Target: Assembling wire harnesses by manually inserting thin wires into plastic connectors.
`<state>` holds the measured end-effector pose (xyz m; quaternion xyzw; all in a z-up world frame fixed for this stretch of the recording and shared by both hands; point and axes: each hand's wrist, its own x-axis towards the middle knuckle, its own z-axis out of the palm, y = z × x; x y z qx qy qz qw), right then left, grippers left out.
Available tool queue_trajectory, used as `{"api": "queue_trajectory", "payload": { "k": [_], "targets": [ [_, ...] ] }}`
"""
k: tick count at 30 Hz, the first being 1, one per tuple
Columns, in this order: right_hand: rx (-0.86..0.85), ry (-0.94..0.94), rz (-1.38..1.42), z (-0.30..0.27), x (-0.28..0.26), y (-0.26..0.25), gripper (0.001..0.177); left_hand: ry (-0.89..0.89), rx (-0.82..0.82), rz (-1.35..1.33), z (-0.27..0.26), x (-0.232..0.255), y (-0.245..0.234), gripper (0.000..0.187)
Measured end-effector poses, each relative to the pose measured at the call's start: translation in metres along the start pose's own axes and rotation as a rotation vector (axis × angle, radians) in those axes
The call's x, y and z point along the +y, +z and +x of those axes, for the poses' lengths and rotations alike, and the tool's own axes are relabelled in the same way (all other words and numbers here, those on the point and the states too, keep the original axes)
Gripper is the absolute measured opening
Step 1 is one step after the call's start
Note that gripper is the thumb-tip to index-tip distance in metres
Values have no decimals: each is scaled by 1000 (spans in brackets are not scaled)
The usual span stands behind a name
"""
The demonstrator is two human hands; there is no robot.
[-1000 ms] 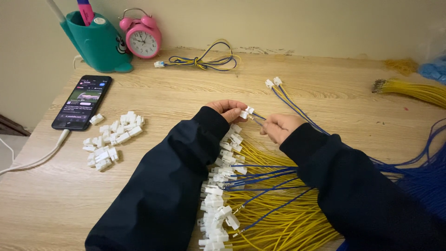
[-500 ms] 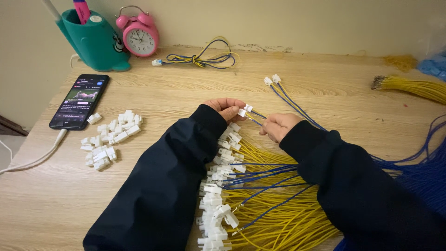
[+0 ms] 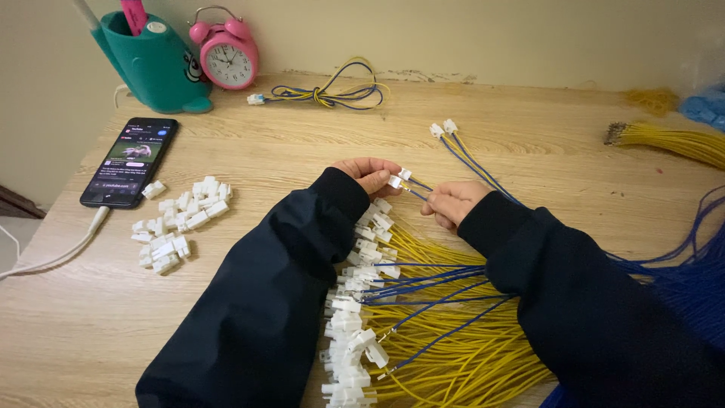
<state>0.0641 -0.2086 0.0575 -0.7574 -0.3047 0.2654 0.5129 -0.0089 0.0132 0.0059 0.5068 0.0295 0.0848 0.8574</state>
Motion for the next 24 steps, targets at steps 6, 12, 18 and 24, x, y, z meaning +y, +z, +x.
{"api": "queue_trajectory", "payload": {
  "k": [6, 12, 18, 24],
  "targets": [
    [7, -40, -5, 8, 11, 2, 22, -15, 6, -29, -9, 8, 4, 25],
    [49, -43, -69, 5, 2, 14, 25, -14, 14, 83, -6, 8, 11, 24],
    [78, -34, -238, -1, -13, 15, 24, -1, 8, 78, -5, 7, 8, 22],
    [130, -18, -331, 0, -22, 18, 22, -24, 79, 99, -3, 5, 11, 24]
  ]
}}
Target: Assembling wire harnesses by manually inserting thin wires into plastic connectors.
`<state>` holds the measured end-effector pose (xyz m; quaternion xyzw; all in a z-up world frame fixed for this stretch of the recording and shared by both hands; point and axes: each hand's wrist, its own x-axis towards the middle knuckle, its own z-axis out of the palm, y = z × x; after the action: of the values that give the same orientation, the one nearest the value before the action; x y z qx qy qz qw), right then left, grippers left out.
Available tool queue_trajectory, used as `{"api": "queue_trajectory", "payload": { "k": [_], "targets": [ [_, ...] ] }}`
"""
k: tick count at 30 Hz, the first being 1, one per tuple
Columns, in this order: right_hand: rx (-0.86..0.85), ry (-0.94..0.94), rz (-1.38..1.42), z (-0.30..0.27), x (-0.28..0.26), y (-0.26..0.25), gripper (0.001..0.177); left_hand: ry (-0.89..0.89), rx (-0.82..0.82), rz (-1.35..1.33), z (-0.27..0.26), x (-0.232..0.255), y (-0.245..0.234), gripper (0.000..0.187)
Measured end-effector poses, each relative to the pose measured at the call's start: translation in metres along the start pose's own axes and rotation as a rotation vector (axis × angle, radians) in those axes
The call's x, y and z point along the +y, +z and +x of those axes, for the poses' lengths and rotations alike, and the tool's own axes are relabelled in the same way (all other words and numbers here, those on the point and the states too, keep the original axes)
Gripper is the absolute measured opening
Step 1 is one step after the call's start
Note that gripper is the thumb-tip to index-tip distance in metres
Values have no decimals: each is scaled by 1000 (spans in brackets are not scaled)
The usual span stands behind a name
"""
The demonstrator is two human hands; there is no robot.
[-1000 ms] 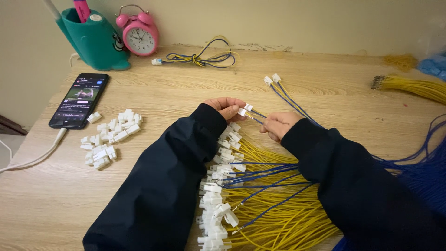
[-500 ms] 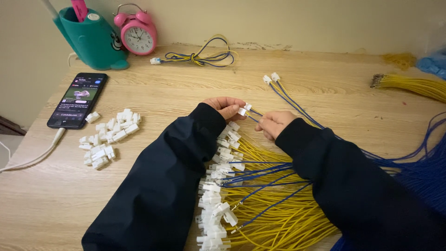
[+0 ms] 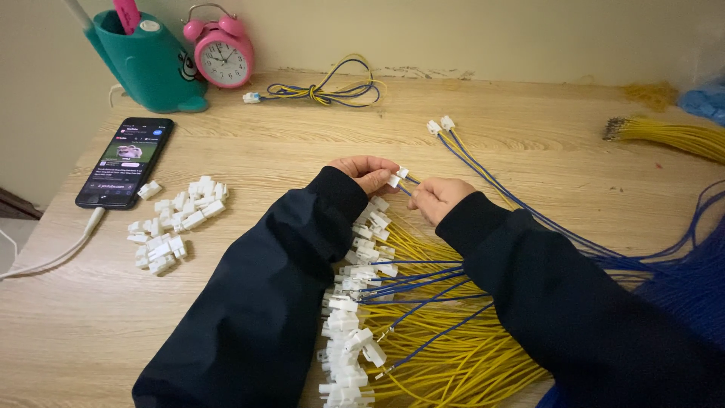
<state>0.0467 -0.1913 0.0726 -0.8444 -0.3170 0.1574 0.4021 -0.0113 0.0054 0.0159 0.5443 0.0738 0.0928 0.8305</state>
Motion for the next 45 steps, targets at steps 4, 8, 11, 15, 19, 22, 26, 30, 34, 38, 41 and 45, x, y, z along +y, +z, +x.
{"api": "queue_trajectory", "payload": {
  "k": [4, 8, 11, 15, 19, 22, 26, 30, 34, 38, 41, 45],
  "targets": [
    [-10, -10, -113, 7, 1, -1, 21, 12, 11, 8, -1, 0, 0, 22],
    [-36, -14, -240, 8, 1, -2, 25, 36, 6, -2, -4, 2, 6, 23],
    [16, 39, -125, 15, 23, 5, 29, 157, -74, 27, 44, -55, -25, 25],
    [-139, 77, -511, 26, 21, -16, 46, 238, 15, 481, 19, -14, -9, 34],
    [-106, 140, -644, 16, -10, -22, 50, 147, 73, 53, -20, 19, 18, 33],
    [7, 197, -609, 25, 13, -30, 40, 116, 85, 33, -11, 6, 16, 38],
    [227, 105, -576, 33, 44, -41, 32, 192, 30, -158, 11, -22, 4, 38],
    [379, 24, -584, 43, 84, -42, 38, 204, -8, -301, 25, -37, -1, 39],
    [319, 12, -570, 41, 75, -39, 40, 282, 177, 134, 61, -17, -22, 44],
    [305, -104, -555, 56, 125, -35, 40, 982, 407, 1199, 123, -20, -213, 40],
    [311, -174, -479, 60, 127, -31, 35, 712, 434, 1641, 17, 160, -263, 37],
    [313, -245, -407, 66, 145, -26, 27, -143, 906, 760, -192, 313, -127, 77]
  ]
}}
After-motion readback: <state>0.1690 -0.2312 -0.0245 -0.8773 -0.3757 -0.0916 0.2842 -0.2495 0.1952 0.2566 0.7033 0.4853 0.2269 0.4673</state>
